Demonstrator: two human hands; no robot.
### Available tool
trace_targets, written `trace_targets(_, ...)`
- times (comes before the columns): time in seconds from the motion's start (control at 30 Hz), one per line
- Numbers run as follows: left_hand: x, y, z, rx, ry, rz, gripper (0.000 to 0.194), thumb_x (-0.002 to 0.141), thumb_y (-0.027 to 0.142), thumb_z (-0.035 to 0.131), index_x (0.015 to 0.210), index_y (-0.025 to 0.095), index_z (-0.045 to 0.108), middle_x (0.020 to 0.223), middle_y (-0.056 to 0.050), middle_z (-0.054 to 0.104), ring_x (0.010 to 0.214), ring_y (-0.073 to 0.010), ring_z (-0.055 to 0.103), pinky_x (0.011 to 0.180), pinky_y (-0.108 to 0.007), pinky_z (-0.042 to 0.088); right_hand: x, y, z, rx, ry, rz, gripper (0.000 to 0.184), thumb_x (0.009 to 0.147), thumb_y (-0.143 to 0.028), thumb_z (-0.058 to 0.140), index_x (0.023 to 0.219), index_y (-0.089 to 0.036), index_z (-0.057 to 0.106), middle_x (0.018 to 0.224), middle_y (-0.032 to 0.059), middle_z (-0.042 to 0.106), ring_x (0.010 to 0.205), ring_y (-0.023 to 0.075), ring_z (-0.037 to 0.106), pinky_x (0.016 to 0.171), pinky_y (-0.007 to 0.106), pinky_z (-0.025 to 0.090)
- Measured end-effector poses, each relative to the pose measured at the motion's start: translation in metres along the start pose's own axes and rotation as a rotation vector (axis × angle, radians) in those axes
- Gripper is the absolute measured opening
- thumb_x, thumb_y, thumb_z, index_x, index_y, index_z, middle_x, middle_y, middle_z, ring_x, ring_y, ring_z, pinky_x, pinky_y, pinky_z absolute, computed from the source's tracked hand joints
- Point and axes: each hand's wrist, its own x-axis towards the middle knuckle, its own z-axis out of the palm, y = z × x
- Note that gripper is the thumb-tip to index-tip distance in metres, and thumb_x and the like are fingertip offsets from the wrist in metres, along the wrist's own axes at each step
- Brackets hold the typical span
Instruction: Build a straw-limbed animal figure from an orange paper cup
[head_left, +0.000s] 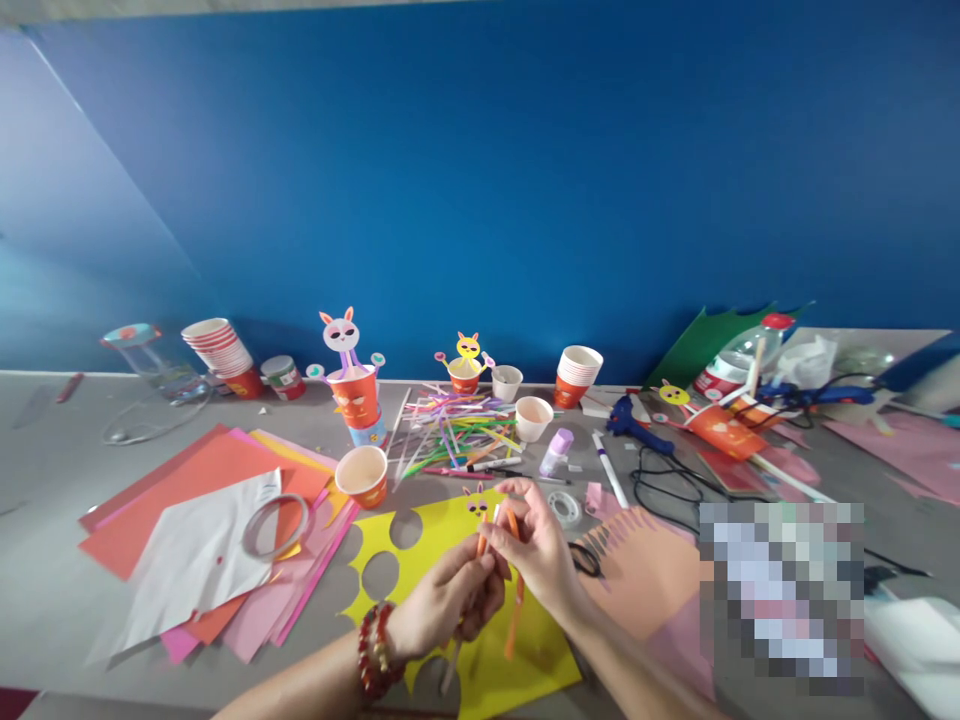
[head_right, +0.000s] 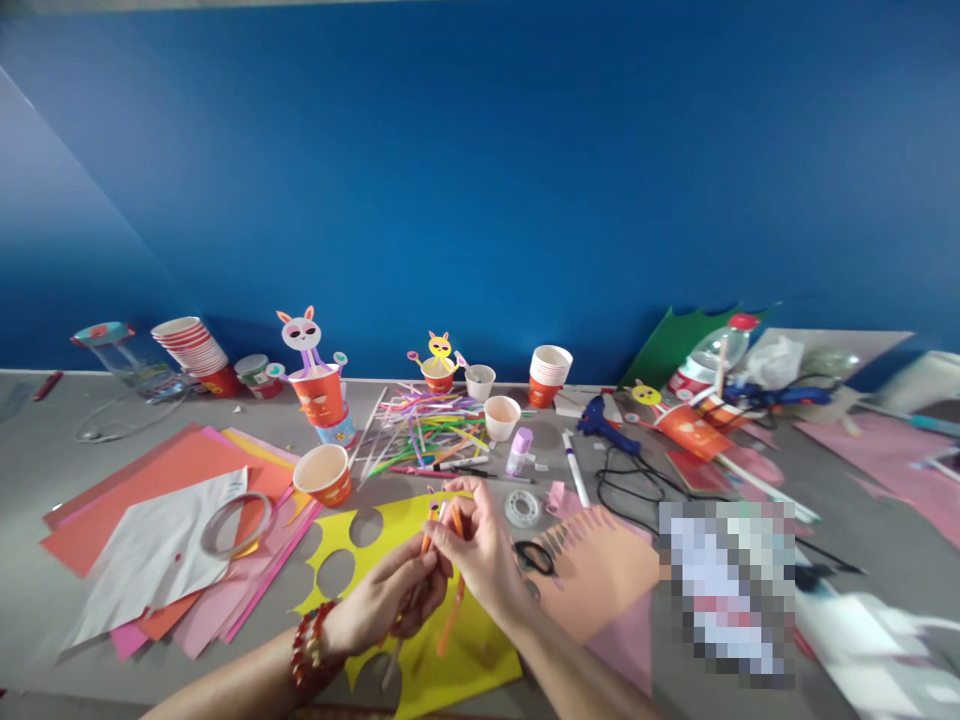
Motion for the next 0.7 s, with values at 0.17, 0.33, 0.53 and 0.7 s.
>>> trace_targets(0.17, 0.003, 0.000, -0.001, -0.116, -0.131, -0.024, 0.038, 0.090, 0.054, 0.058, 0.089, 0.017, 0.053, 0.055, 0.003, 0.057, 0.032, -0.0067, 0.043, 0.036, -0.021, 0.046, 0.003, 0.001, -0.001, -0.045, -0.095, 0.051, 0.029, 0.089, -0.045, 0.068, 0.085, -0.019, 0.057, 0.062, -0.0056, 0.053, 0.047, 0.0078, 0.046, 0.046, 0.020, 0.036)
trace_targets(0.33, 0.001, 0.002, 0.004, -0.081, 0.012, 0.067, 0.038, 0.088, 0.051, 0.065, 0.088, 0.013, 0.063, 0.068, 0.000, 0.059, 0.048, -0.0083, 0.054, 0.046, -0.021, 0.053, 0.004, 0.007, -0.001, -0.189, 0.026, -0.072, 0.036, 0.097, -0.047, 0.054, 0.080, -0.018, 0.067, 0.061, -0.0013, 0.057, 0.053, 0.0126, 0.054, 0.054, 0.023, 0.044)
trace_targets(0.53, -0.001, 0.011, 0.009, -0.151, 0.062, 0.077, 0.036, 0.090, 0.045, 0.064, 0.094, 0.010, 0.071, 0.095, -0.015, 0.070, 0.094, -0.0266, 0.068, 0.071, -0.035, 0.060, 0.007, 0.004, 0.003, -0.228, 0.118, -0.168, 0.037, 0.097, -0.048, 0.053, 0.086, -0.020, 0.075, 0.096, 0.0097, 0.073, 0.095, 0.0251, 0.067, 0.087, 0.033, 0.051)
trace_targets(0.7, 0.001, 0.008, 0.007, -0.187, 0.105, 0.056, 0.036, 0.089, 0.045, 0.064, 0.102, 0.012, 0.069, 0.092, -0.015, 0.071, 0.088, -0.0268, 0.069, 0.063, -0.034, 0.058, 0.006, 0.007, 0.008, -0.130, 0.131, 0.032, 0.048, 0.093, -0.060, 0.053, 0.093, -0.018, 0.077, 0.094, 0.0092, 0.076, 0.088, 0.0262, 0.070, 0.079, 0.033, 0.055)
